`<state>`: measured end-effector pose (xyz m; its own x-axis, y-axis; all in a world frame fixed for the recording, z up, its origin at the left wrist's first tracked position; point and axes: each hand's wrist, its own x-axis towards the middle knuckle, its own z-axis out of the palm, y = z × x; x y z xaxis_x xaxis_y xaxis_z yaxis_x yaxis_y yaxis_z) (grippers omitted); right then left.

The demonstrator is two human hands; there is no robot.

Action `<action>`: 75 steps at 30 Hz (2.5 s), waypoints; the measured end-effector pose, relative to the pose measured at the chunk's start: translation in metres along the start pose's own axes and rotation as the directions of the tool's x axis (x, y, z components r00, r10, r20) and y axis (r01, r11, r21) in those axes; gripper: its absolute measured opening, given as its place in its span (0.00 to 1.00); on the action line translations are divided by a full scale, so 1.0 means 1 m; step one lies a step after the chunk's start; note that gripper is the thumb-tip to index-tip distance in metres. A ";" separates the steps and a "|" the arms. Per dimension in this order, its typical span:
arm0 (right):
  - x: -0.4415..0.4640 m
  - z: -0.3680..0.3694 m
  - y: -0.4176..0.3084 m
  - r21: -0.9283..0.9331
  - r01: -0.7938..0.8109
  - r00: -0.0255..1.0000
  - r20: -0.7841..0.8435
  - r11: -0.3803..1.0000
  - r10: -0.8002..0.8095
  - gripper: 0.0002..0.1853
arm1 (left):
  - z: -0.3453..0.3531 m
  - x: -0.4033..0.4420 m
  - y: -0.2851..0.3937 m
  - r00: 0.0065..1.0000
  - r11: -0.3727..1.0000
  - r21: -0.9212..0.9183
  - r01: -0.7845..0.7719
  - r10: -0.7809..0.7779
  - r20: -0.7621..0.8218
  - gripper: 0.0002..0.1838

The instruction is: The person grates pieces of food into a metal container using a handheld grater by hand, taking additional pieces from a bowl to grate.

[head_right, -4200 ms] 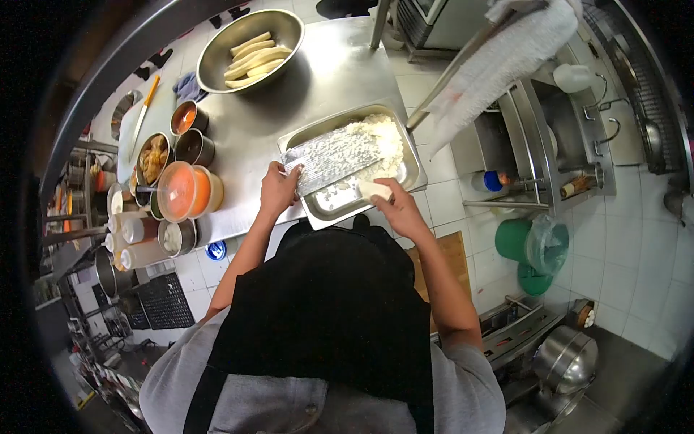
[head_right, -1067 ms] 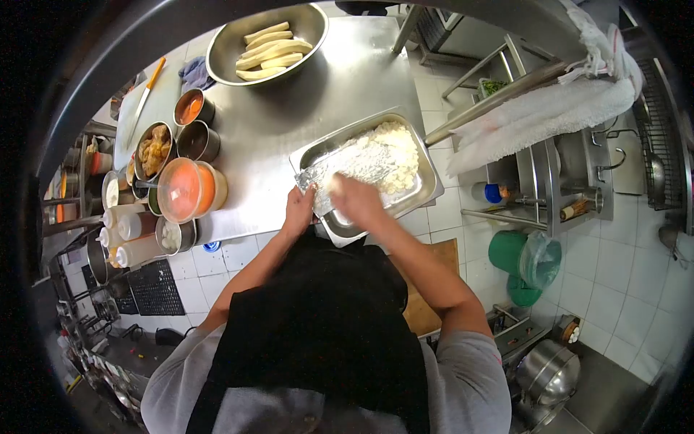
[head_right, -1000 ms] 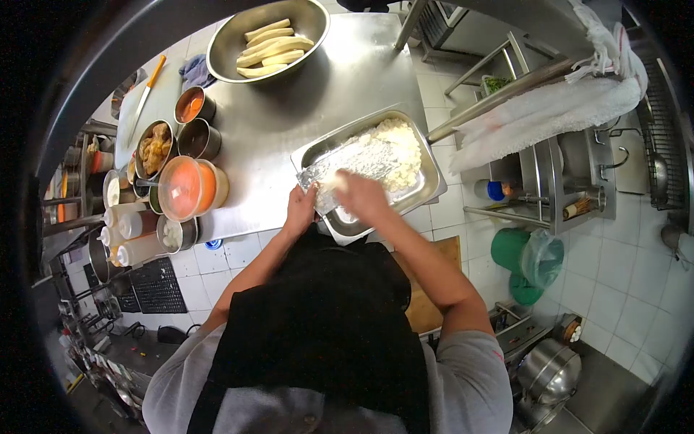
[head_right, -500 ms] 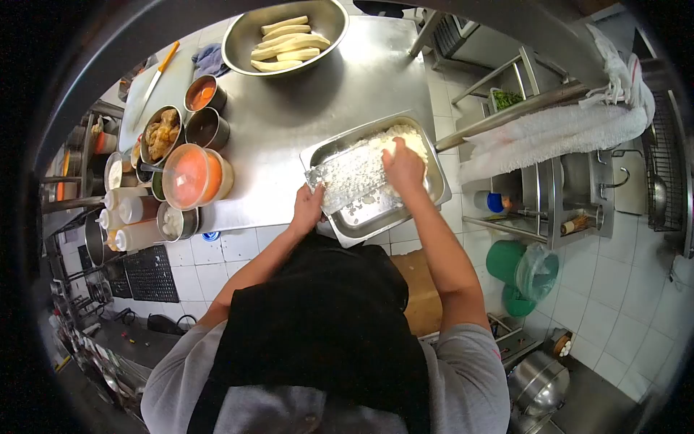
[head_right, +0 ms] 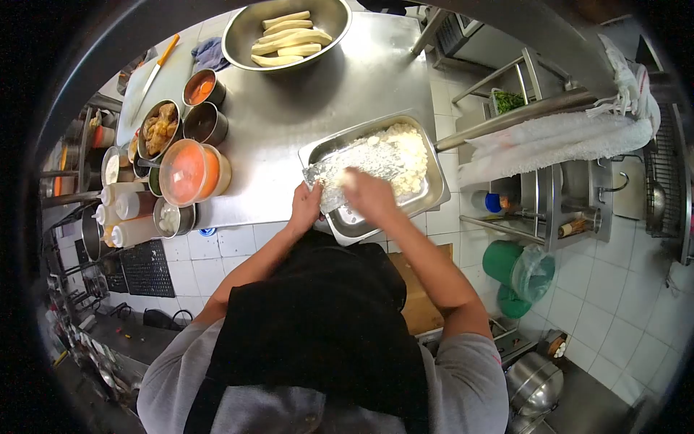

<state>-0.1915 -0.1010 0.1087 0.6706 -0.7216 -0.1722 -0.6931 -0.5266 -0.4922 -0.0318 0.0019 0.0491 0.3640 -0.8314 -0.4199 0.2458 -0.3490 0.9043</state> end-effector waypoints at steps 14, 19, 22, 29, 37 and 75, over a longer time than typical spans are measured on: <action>0.020 -0.022 0.078 -0.082 -0.238 0.950 -0.226 0.968 0.214 0.26 | 0.001 0.001 0.002 0.998 0.998 -0.045 -0.049 0.050 0.022 0.18; -0.003 0.025 0.015 -0.045 0.175 0.958 -0.222 0.984 -0.180 0.23 | 0.002 0.005 0.001 1.000 1.000 -0.010 0.013 -0.013 -0.019 0.18; 0.006 0.005 0.034 -0.021 -0.037 0.994 -0.106 0.999 0.034 0.24 | 0.001 0.003 0.003 0.999 0.998 -0.054 -0.021 0.023 0.023 0.17; 0.008 0.021 0.030 -0.116 0.114 0.970 -0.200 0.987 -0.136 0.23 | 0.004 0.003 0.008 0.998 0.997 -0.060 -0.053 0.052 -0.027 0.16; 0.030 -0.039 0.077 -0.167 -0.044 0.986 -0.165 0.985 0.016 0.22 | 0.002 0.001 0.003 1.000 0.999 -0.039 -0.004 0.004 -0.015 0.16; 0.018 0.008 0.020 0.040 0.165 0.976 -0.151 0.985 -0.157 0.22 | 0.005 0.008 0.003 0.997 0.998 0.037 -0.048 0.050 -0.064 0.17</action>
<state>-0.1915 -0.1212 0.0890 0.7234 -0.6893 0.0386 -0.5618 -0.6203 -0.5474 -0.0329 -0.0084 0.0489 0.4330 -0.8183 -0.3781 0.1946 -0.3247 0.9256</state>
